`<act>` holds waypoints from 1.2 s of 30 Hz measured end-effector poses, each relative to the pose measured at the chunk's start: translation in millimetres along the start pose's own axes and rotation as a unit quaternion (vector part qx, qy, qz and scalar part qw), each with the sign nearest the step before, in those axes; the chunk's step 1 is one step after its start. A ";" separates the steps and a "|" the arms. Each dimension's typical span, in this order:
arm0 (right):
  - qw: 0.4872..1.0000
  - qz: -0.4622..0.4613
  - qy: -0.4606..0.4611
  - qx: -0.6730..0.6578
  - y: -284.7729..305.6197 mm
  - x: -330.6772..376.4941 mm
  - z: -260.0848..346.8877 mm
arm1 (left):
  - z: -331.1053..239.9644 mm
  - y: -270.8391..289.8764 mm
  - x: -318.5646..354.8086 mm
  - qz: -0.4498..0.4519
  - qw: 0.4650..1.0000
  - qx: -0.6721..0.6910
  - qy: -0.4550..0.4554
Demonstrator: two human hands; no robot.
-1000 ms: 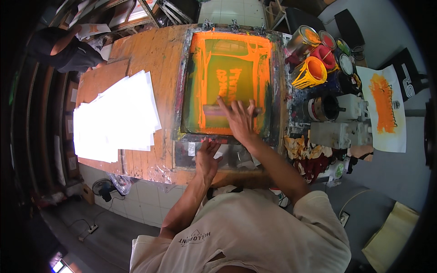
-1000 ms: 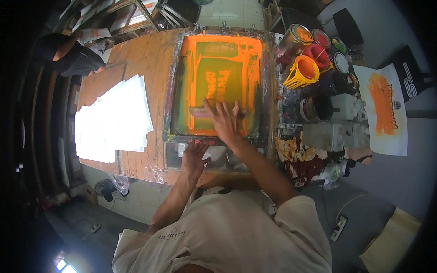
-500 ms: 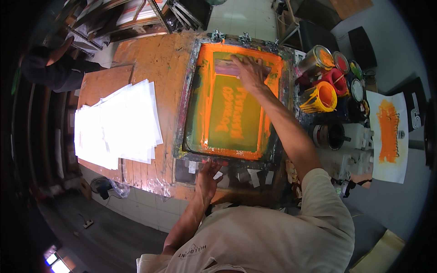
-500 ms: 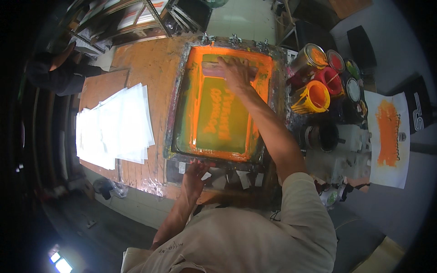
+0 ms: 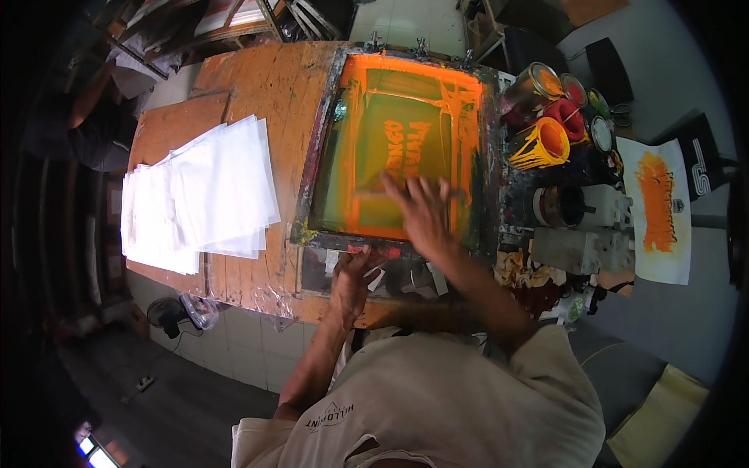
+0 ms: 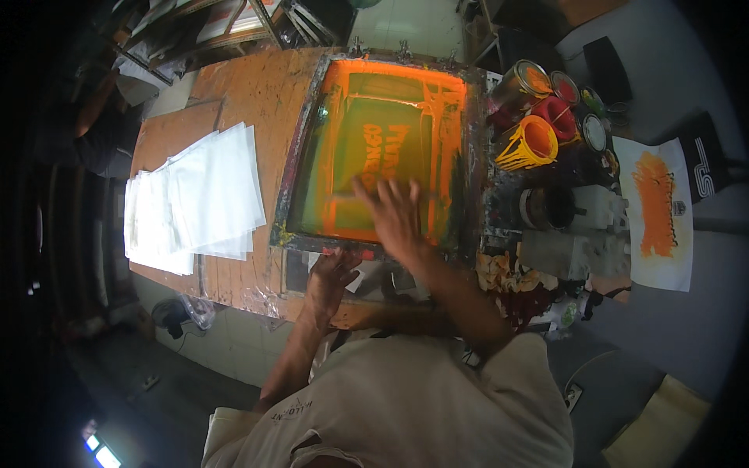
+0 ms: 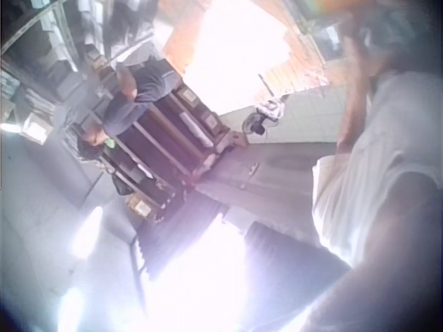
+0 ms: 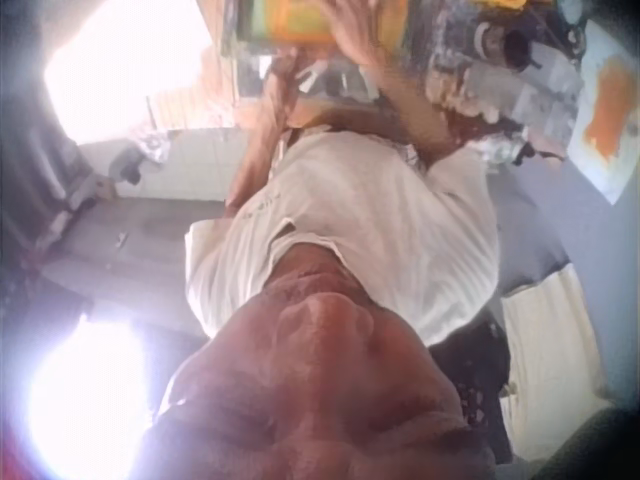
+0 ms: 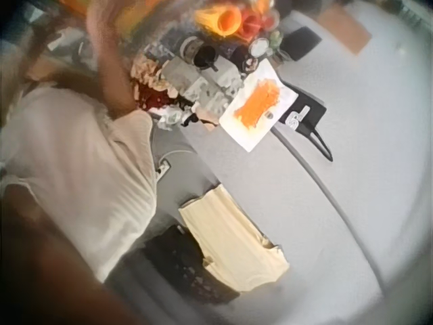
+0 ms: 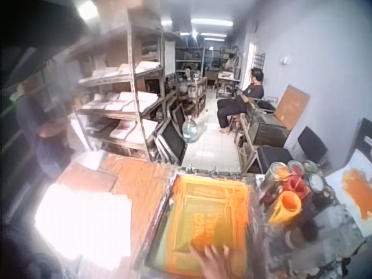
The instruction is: The person performs screen printing by placing sheets of paper onto a surface, lowering a screen, and pulling a squeegee across it. They repeat this process for multiple sheets, placing the printed papers to the side.
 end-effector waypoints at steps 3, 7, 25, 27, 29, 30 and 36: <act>0.999 -0.026 -0.023 0.000 45.4 39.0 41.7 | -19.9 -20.0 12.2 0.015 1.000 -0.002 -0.026; 0.997 -0.063 -0.032 0.018 99.8 26.5 50.4 | -52.5 -50.0 30.6 0.096 0.989 0.011 -0.108; 0.988 -0.006 -0.081 -0.135 278.9 -152.7 -31.9 | -111.7 4.3 -162.8 -0.234 0.634 -0.691 -0.255; 0.989 0.011 -0.085 -0.123 290.7 -166.1 -35.1 | -129.9 9.5 -163.2 -0.138 0.664 -0.669 -0.304; 0.981 0.046 -0.117 -0.148 299.1 -179.3 -38.3 | -153.1 36.5 -161.4 -0.139 0.788 -0.556 -0.225; 0.981 0.038 -0.118 -0.151 302.8 -183.2 -37.8 | -172.0 53.0 -161.6 -0.186 0.762 -0.583 -0.212; 0.986 -0.034 -0.117 -0.111 303.7 -196.4 -52.7 | -296.5 179.0 -110.9 -0.374 0.592 -0.581 -0.415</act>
Point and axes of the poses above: each hand's wrist, its own x-axis away from the middle knuckle, its own y-axis out of the back of the hand, z = x × y, the point moved 2 cm from there along -x, towards the middle knuckle, and after that the axes turned 8 degrees about z, right-handed, at the moved point
